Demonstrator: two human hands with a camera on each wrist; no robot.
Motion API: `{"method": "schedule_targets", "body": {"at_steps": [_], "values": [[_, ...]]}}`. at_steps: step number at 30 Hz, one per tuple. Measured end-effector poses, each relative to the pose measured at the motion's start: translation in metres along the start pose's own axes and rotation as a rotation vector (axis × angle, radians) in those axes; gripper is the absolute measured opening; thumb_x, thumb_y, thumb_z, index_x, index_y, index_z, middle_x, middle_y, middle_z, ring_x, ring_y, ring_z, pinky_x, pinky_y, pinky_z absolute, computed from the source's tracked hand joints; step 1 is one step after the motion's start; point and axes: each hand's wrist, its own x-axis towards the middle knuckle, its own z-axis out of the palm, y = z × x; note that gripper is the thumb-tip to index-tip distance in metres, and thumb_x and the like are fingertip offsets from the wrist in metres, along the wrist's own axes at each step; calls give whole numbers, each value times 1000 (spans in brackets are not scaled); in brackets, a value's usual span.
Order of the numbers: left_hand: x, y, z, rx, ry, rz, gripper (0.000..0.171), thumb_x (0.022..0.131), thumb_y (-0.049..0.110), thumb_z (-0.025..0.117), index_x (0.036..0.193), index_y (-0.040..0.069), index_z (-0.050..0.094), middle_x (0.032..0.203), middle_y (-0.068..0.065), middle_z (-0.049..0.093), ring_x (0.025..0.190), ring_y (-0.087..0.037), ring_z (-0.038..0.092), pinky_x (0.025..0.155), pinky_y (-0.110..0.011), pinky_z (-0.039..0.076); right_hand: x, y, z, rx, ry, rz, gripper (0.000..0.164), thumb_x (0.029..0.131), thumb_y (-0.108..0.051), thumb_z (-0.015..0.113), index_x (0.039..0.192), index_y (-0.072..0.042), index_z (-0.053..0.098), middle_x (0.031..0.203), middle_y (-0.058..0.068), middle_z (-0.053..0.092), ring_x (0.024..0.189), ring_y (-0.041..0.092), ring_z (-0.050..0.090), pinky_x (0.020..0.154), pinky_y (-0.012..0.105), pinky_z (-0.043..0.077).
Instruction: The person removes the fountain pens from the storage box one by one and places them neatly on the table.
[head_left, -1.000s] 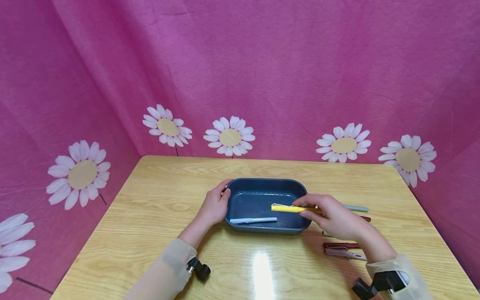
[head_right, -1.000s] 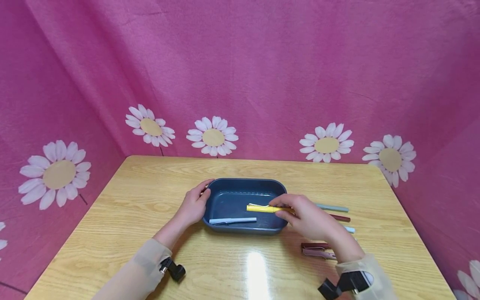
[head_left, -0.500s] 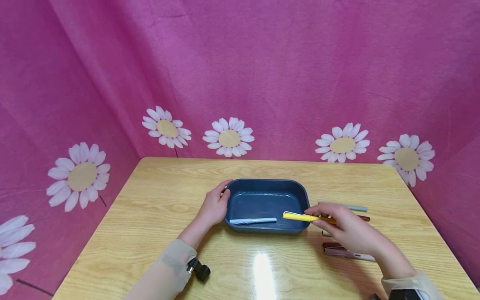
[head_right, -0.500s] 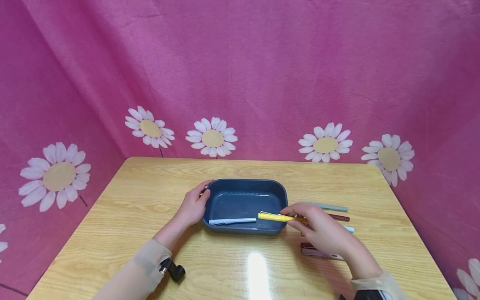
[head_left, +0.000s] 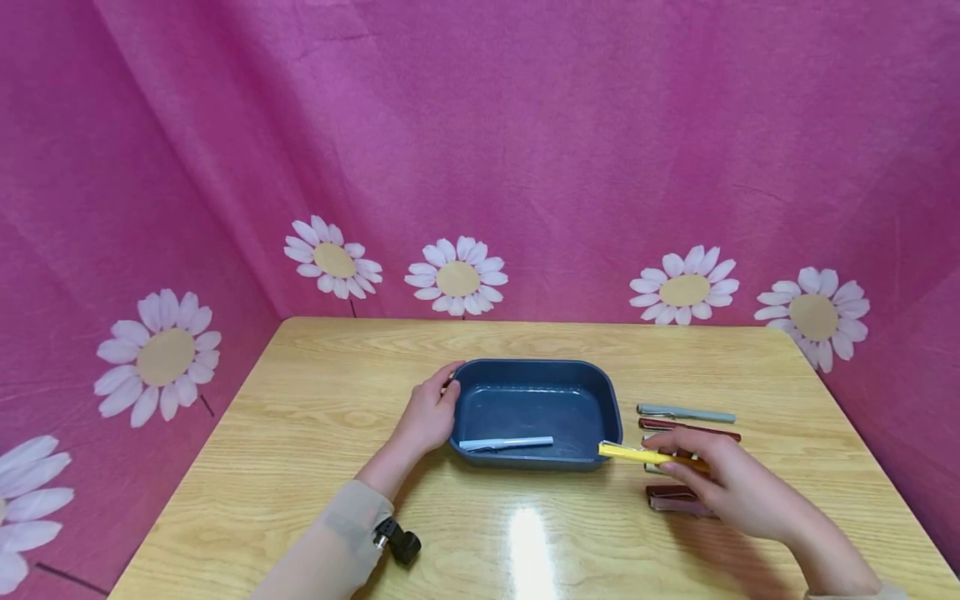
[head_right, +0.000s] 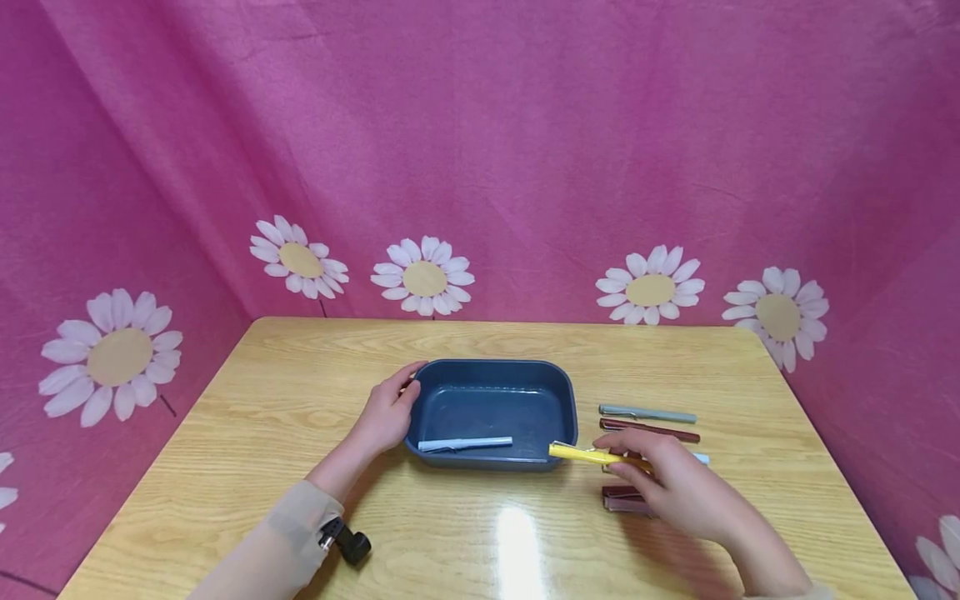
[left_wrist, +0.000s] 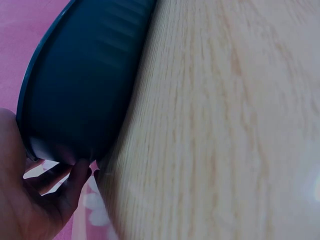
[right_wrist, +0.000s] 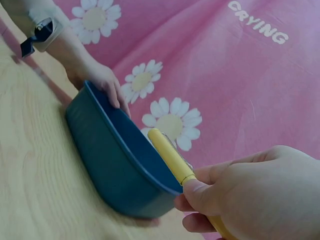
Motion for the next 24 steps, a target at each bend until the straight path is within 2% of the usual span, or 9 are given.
{"method": "schedule_targets", "body": {"at_steps": [1, 4, 8, 10, 12, 19, 24], "values": [[0, 0, 0, 1, 1, 0, 45, 115, 23, 44, 158, 14, 51, 151, -17, 57, 134, -35, 57, 115, -56, 41, -3, 2, 0, -2, 3, -4, 38, 95, 5, 74, 126, -17, 74, 124, 0, 70, 109, 7, 66, 88, 17, 54], [0, 1, 0, 5, 0, -5, 45, 115, 24, 44, 158, 15, 51, 150, -17, 58, 134, -34, 58, 115, -55, 42, -14, 6, -3, 92, -26, 17, 35, 98, 8, 69, 128, -10, 71, 124, 5, 68, 104, 8, 69, 81, 23, 60], [0, 3, 0, 4, -4, -10, 45, 115, 23, 43, 158, 15, 51, 148, -17, 59, 132, -34, 58, 114, -55, 43, -26, 11, -6, 57, -13, 23, 34, 98, 7, 69, 127, -10, 71, 119, 0, 70, 103, 6, 69, 81, 19, 58], [0, 3, 0, 3, -5, -10, 45, 115, 23, 43, 158, 15, 51, 148, -17, 59, 132, -34, 58, 114, -55, 43, -31, 12, -7, -34, 17, 11, 36, 95, 6, 73, 125, -15, 73, 115, -7, 72, 102, 4, 66, 83, 14, 52], [0, 3, 0, 3, -7, -6, 45, 115, 22, 43, 158, 14, 51, 147, -17, 59, 132, -34, 58, 114, -55, 43, -36, 13, -7, -77, 38, 12, 39, 93, 5, 76, 123, -19, 74, 112, -12, 72, 99, 4, 64, 83, 11, 49], [1, 3, 0, 7, -7, -2, 45, 115, 23, 43, 159, 13, 50, 149, -17, 58, 132, -34, 58, 114, -56, 43, -46, 18, -5, -63, 51, -8, 43, 91, 6, 77, 122, -23, 73, 111, -11, 72, 99, 6, 64, 84, 11, 49], [0, 3, -1, 10, -5, -2, 45, 115, 22, 43, 158, 13, 50, 148, -17, 59, 132, -34, 58, 115, -56, 42, -53, 22, -3, -55, 43, -1, 41, 91, 8, 77, 122, -19, 73, 111, -10, 72, 100, 4, 64, 84, 10, 49]]}}
